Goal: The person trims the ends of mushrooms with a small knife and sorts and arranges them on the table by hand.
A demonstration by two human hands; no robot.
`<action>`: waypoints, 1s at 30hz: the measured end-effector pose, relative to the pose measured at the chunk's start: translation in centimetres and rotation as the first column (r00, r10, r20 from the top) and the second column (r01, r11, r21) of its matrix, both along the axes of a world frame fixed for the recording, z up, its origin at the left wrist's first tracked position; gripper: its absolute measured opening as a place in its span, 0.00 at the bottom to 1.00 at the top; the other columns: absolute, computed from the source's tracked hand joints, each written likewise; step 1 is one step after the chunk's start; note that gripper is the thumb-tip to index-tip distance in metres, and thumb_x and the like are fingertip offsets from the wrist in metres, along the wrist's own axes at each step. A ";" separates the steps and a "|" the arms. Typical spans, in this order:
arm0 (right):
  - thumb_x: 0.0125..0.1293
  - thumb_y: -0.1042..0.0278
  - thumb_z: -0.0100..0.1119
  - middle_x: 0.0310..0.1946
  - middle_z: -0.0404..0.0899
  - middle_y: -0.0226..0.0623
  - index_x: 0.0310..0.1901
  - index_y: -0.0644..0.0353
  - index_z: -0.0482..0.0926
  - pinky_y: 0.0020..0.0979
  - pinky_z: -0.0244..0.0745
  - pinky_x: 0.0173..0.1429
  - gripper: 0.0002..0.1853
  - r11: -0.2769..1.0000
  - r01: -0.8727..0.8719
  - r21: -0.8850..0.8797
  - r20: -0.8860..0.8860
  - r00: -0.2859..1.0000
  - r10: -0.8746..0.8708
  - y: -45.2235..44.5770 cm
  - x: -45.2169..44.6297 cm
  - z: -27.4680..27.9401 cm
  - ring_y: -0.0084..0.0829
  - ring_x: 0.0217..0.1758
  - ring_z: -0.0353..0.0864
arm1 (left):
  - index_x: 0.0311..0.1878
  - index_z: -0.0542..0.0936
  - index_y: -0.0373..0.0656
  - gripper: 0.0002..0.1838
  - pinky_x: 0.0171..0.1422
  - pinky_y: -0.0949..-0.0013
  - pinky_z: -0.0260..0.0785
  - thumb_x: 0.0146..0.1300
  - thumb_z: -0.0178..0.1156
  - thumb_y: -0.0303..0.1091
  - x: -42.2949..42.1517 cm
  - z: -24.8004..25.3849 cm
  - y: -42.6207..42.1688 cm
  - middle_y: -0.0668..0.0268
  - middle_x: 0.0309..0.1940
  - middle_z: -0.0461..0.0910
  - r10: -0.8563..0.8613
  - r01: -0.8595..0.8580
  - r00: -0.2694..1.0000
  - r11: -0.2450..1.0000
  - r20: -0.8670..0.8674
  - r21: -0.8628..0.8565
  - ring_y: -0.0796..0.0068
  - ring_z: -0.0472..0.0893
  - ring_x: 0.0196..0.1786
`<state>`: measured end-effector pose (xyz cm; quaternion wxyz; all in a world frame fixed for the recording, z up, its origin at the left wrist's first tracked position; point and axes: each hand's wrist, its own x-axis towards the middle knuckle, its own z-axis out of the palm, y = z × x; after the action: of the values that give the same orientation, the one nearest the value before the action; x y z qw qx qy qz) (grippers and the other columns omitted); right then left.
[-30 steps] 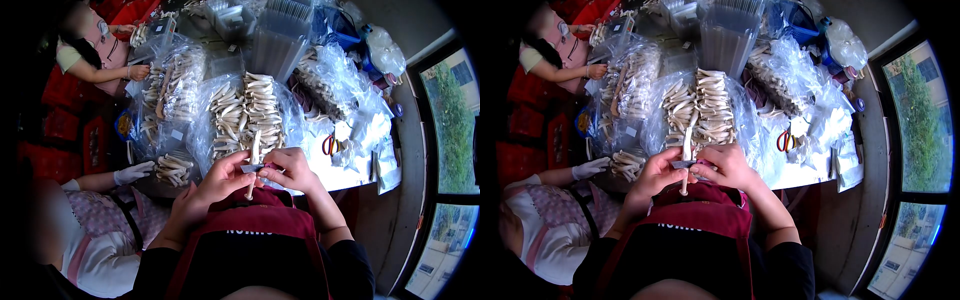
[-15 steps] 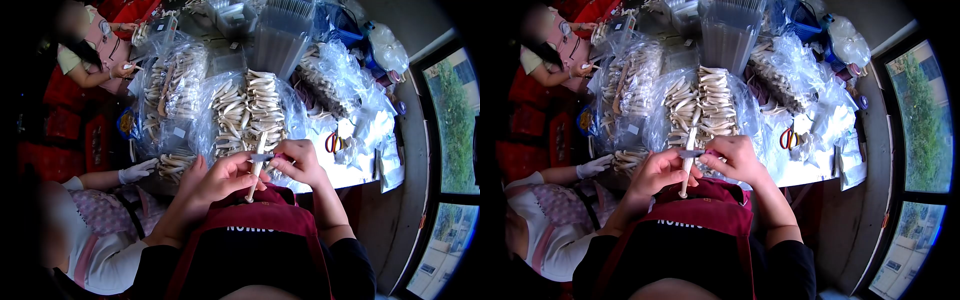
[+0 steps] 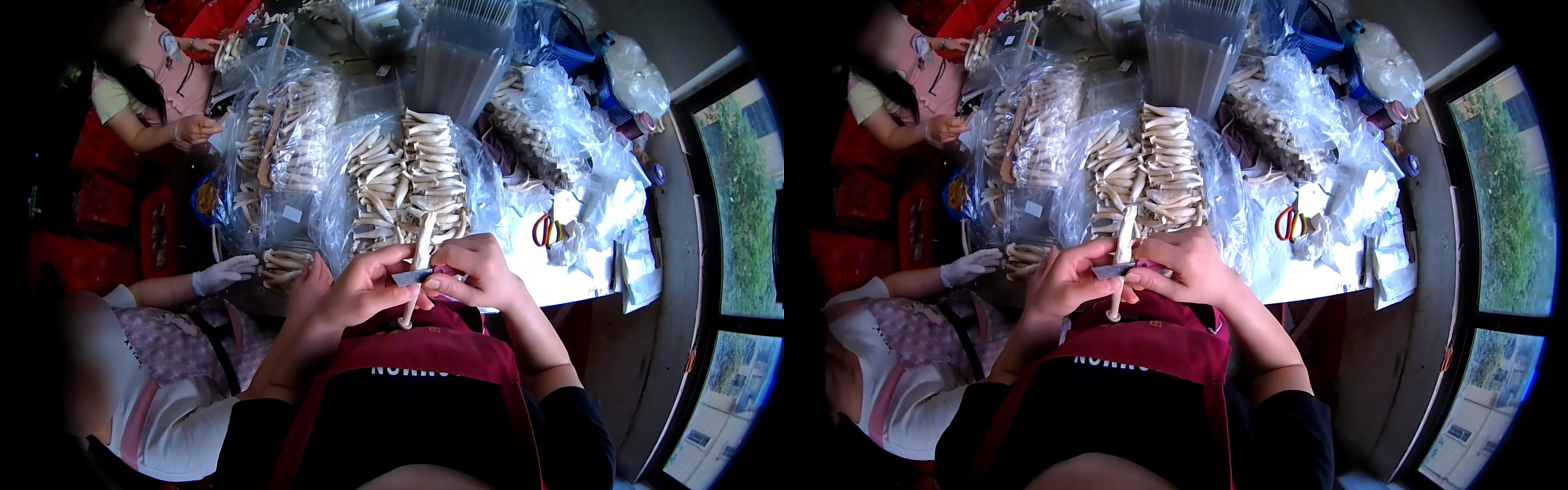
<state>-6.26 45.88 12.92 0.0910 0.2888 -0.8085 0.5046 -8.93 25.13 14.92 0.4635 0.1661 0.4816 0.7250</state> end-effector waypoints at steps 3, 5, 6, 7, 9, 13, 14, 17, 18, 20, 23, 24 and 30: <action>0.51 0.63 0.63 0.16 0.71 0.36 0.27 0.62 0.75 0.30 0.63 0.21 0.11 0.998 0.044 0.051 -0.038 0.998 -0.042 0.1 -0.3 -0.3 0.35 0.17 0.72 | 0.58 0.61 0.32 0.22 0.48 0.68 0.72 0.61 0.51 0.25 0.0 -0.6 -0.3 0.54 0.40 0.76 -0.003 0.003 1.000 1.000 -0.024 0.017 0.66 0.79 0.42; 0.51 0.63 0.63 0.16 0.71 0.36 0.27 0.62 0.75 0.29 0.63 0.21 0.11 0.997 0.063 0.052 -0.035 0.998 -0.061 0.1 -0.3 -0.1 0.34 0.17 0.72 | 0.58 0.61 0.32 0.22 0.48 0.68 0.72 0.61 0.51 0.25 0.0 -0.8 -0.4 0.54 0.40 0.76 0.007 -0.006 1.000 0.999 -0.017 0.040 0.66 0.79 0.42; 0.51 0.63 0.63 0.16 0.71 0.35 0.27 0.62 0.75 0.29 0.62 0.21 0.12 0.995 0.085 0.056 -0.036 0.996 -0.083 0.1 -0.4 0.0 0.34 0.17 0.71 | 0.58 0.61 0.32 0.22 0.48 0.68 0.72 0.61 0.51 0.25 0.0 -0.8 -0.4 0.54 0.40 0.76 0.009 -0.008 1.000 0.999 -0.015 0.039 0.66 0.79 0.42; 0.51 0.63 0.63 0.16 0.70 0.35 0.27 0.63 0.75 0.29 0.62 0.21 0.12 0.995 0.086 0.051 -0.036 0.996 -0.084 0.0 -0.3 -0.1 0.33 0.17 0.70 | 0.58 0.61 0.32 0.22 0.48 0.68 0.72 0.61 0.51 0.25 0.0 -0.8 -0.4 0.54 0.40 0.76 0.006 -0.005 1.000 0.999 -0.019 0.042 0.66 0.79 0.42; 0.51 0.63 0.63 0.16 0.70 0.35 0.27 0.63 0.75 0.29 0.62 0.21 0.12 0.995 0.079 0.063 -0.042 0.996 -0.076 0.1 -0.4 -0.1 0.32 0.17 0.70 | 0.58 0.61 0.32 0.22 0.48 0.68 0.72 0.61 0.51 0.25 -0.1 -0.8 -0.4 0.54 0.40 0.76 0.003 -0.002 1.000 0.999 -0.023 0.045 0.66 0.79 0.42; 0.53 0.63 0.62 0.17 0.70 0.36 0.27 0.64 0.74 0.28 0.61 0.21 0.12 0.990 0.137 0.024 0.041 0.990 -0.138 0.8 -0.6 -0.4 0.29 0.17 0.70 | 0.58 0.61 0.31 0.24 0.47 0.68 0.71 0.60 0.52 0.26 -0.3 0.0 -0.8 0.54 0.39 0.76 -0.024 0.024 1.000 0.999 0.005 0.032 0.67 0.79 0.40; 0.54 0.64 0.61 0.17 0.70 0.35 0.27 0.65 0.74 0.27 0.60 0.21 0.12 0.971 0.236 0.032 0.059 0.970 -0.237 1.6 -1.0 -1.1 0.28 0.16 0.69 | 0.58 0.60 0.31 0.24 0.47 0.68 0.71 0.59 0.53 0.26 -0.3 0.0 -0.9 0.54 0.39 0.76 -0.051 0.050 0.999 0.999 0.014 0.020 0.67 0.79 0.40; 0.54 0.66 0.61 0.17 0.70 0.35 0.27 0.65 0.74 0.27 0.60 0.21 0.11 0.972 0.234 0.016 0.022 0.972 -0.235 1.1 -0.6 -1.0 0.28 0.16 0.69 | 0.59 0.60 0.31 0.25 0.45 0.70 0.71 0.59 0.53 0.27 -0.2 -0.5 -0.8 0.54 0.38 0.76 -0.027 0.026 0.999 0.999 0.025 0.023 0.68 0.79 0.39; 0.54 0.66 0.61 0.17 0.70 0.35 0.27 0.65 0.74 0.27 0.61 0.21 0.11 0.980 0.200 0.000 0.014 0.980 -0.200 0.6 -0.4 -0.8 0.29 0.16 0.69 | 0.59 0.60 0.32 0.25 0.45 0.70 0.71 0.59 0.53 0.27 -0.1 -0.7 -0.8 0.54 0.38 0.76 -0.023 0.021 0.999 0.999 0.044 0.037 0.68 0.79 0.39; 0.53 0.66 0.62 0.17 0.70 0.35 0.27 0.65 0.74 0.28 0.61 0.21 0.10 0.986 0.162 0.024 -0.081 0.984 -0.160 0.1 -0.4 -1.0 0.29 0.16 0.69 | 0.60 0.60 0.32 0.26 0.44 0.70 0.71 0.59 0.53 0.27 -0.1 -0.8 -0.7 0.55 0.38 0.76 -0.034 0.033 0.999 0.999 0.036 0.035 0.68 0.79 0.39; 0.54 0.63 0.62 0.15 0.70 0.36 0.27 0.62 0.75 0.30 0.63 0.21 0.11 0.957 0.291 0.016 0.030 0.956 -0.291 0.3 -0.5 -0.8 0.33 0.16 0.71 | 0.60 0.60 0.33 0.26 0.43 0.71 0.71 0.59 0.54 0.27 0.0 -0.2 -0.9 0.55 0.38 0.76 -0.068 0.069 0.997 0.998 0.021 -0.007 0.69 0.79 0.39; 0.55 0.64 0.61 0.15 0.70 0.36 0.27 0.63 0.75 0.29 0.63 0.22 0.11 0.937 0.348 0.015 0.078 0.934 -0.348 0.6 -0.6 -0.7 0.31 0.16 0.71 | 0.60 0.60 0.33 0.26 0.43 0.71 0.72 0.59 0.54 0.27 0.1 0.0 -1.0 0.56 0.38 0.76 -0.091 0.091 0.996 0.995 0.016 -0.047 0.69 0.79 0.39; 0.62 0.59 0.52 0.20 0.70 0.32 0.30 0.65 0.72 0.24 0.62 0.29 0.15 0.957 0.265 -0.120 0.298 0.929 -0.220 1.0 0.5 -1.0 0.23 0.23 0.67 | 0.59 0.60 0.35 0.26 0.41 0.74 0.72 0.58 0.56 0.25 0.5 -0.7 -0.6 0.57 0.37 0.77 0.004 -0.006 0.999 0.999 -0.038 -0.041 0.72 0.80 0.36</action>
<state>-5.80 46.84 11.87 0.0596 0.1037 -0.8001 0.5879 -8.45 24.56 14.27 0.4557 0.1689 0.5057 0.7128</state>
